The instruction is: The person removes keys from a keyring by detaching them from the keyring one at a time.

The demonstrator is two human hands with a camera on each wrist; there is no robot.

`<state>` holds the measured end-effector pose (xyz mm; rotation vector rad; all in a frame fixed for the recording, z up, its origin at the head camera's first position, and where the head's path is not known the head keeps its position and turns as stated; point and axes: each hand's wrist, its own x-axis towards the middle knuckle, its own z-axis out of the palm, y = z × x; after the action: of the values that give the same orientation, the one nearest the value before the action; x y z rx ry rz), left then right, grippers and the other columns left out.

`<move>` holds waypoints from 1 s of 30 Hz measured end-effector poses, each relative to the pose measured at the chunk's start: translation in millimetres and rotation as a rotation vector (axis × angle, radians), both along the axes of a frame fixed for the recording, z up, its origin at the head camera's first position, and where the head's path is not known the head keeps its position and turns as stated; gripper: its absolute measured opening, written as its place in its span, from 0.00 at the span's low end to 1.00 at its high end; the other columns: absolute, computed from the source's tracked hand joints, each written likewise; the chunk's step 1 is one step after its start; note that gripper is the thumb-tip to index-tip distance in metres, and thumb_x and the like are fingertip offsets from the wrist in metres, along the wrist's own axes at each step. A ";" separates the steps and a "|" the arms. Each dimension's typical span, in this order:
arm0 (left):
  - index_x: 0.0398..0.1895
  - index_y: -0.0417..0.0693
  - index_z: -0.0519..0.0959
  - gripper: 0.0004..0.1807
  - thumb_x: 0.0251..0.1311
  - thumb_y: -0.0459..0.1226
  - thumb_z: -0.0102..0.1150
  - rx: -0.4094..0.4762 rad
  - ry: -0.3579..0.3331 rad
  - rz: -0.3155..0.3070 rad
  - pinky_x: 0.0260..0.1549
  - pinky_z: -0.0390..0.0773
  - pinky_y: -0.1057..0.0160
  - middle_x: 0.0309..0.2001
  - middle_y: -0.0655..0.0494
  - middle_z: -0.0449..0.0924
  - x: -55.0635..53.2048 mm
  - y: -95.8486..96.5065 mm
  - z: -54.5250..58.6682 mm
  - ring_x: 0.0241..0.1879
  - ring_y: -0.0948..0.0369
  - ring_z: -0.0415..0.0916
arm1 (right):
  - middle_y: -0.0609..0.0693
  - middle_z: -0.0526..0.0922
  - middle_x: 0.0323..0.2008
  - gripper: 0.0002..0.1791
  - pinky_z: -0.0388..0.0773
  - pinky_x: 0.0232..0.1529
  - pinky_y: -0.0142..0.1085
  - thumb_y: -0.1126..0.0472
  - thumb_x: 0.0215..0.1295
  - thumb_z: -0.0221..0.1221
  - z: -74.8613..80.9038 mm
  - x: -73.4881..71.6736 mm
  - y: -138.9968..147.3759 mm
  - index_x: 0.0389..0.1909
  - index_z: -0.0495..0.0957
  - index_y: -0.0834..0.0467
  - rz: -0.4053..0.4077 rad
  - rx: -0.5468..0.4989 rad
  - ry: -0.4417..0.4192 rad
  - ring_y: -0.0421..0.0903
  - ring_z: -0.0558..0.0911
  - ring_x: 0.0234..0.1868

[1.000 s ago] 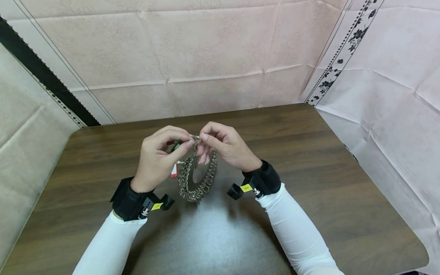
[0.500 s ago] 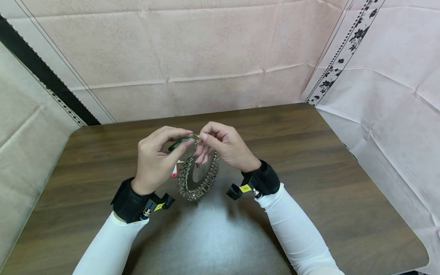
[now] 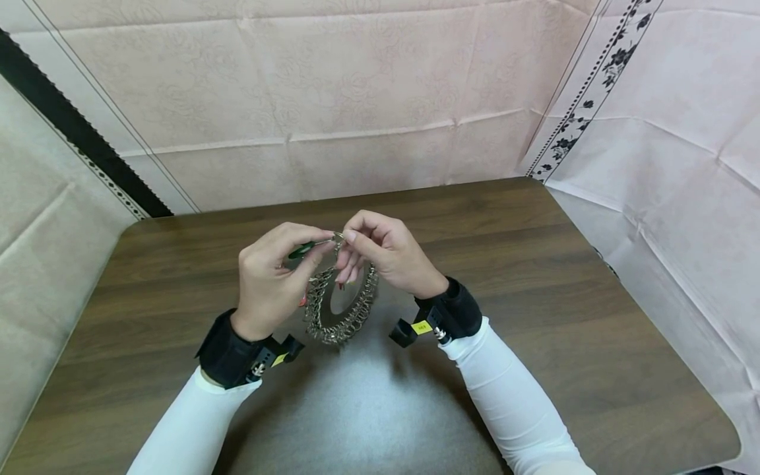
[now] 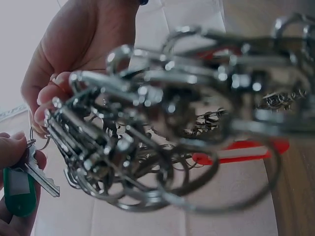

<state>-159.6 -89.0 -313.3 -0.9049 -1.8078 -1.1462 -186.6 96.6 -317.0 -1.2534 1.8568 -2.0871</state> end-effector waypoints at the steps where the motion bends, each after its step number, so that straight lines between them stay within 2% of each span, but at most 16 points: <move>1: 0.35 0.39 0.83 0.06 0.52 0.28 0.66 -0.001 0.004 -0.001 0.38 0.77 0.66 0.34 0.51 0.85 0.2 0.4 -0.2 0.36 0.65 0.80 | 0.63 0.80 0.26 0.07 0.79 0.23 0.46 0.68 0.73 0.46 0.3 0.3 -0.5 0.38 0.69 0.69 0.000 0.002 0.002 0.55 0.83 0.24; 9: 0.35 0.39 0.83 0.06 0.52 0.28 0.65 0.016 -0.009 0.005 0.39 0.78 0.66 0.34 0.51 0.85 2.4 3.0 -0.4 0.37 0.64 0.80 | 0.62 0.80 0.27 0.09 0.79 0.24 0.47 0.65 0.73 0.47 -0.1 0.1 -0.8 0.37 0.69 0.69 0.032 -0.004 -0.025 0.63 0.81 0.25; 17: 0.31 0.34 0.81 0.06 0.49 0.20 0.63 0.100 -0.029 -0.083 0.37 0.78 0.65 0.31 0.46 0.83 13.8 11.9 11.6 0.35 0.63 0.80 | 0.71 0.81 0.31 0.08 0.80 0.29 0.50 0.66 0.72 0.49 -2.0 0.2 -2.9 0.35 0.66 0.68 0.124 -0.007 -0.040 0.64 0.82 0.30; 20: 0.30 0.32 0.80 0.07 0.47 0.18 0.62 0.129 -0.039 -0.119 0.36 0.77 0.65 0.31 0.44 0.82 14.5 12.3 12.9 0.35 0.62 0.79 | 0.74 0.81 0.33 0.08 0.80 0.30 0.51 0.67 0.72 0.49 -2.8 0.4 -4.6 0.40 0.62 0.69 0.135 -0.027 -0.048 0.63 0.83 0.32; 25: 0.30 0.32 0.79 0.10 0.44 0.15 0.62 0.187 -0.069 -0.183 0.34 0.77 0.66 0.31 0.43 0.82 6.9 7.8 4.8 0.34 0.60 0.80 | 0.71 0.82 0.32 0.16 0.81 0.31 0.49 0.67 0.70 0.51 -2.5 0.5 -4.4 0.52 0.61 0.71 0.118 -0.023 -0.055 0.59 0.84 0.33; 27: 0.30 0.32 0.79 0.10 0.45 0.15 0.62 0.195 -0.079 -0.195 0.34 0.77 0.66 0.31 0.44 0.82 4.6 6.0 1.6 0.34 0.59 0.81 | 0.67 0.83 0.30 0.14 0.80 0.30 0.48 0.67 0.69 0.52 -2.5 0.2 -3.5 0.50 0.65 0.72 0.093 -0.003 -0.035 0.56 0.84 0.31; 30: 0.31 0.32 0.78 0.10 0.46 0.16 0.62 0.185 -0.086 -0.209 0.35 0.77 0.66 0.32 0.44 0.82 4.9 4.3 -0.7 0.34 0.59 0.80 | 0.62 0.82 0.26 0.08 0.80 0.25 0.46 0.68 0.67 0.54 -2.6 0.0 -2.1 0.42 0.70 0.69 0.046 0.034 0.029 0.52 0.82 0.25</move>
<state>-154.7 -84.8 -314.0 -0.9636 -1.6707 -1.4780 -186.5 94.5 -319.6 -1.3125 1.8482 -2.0169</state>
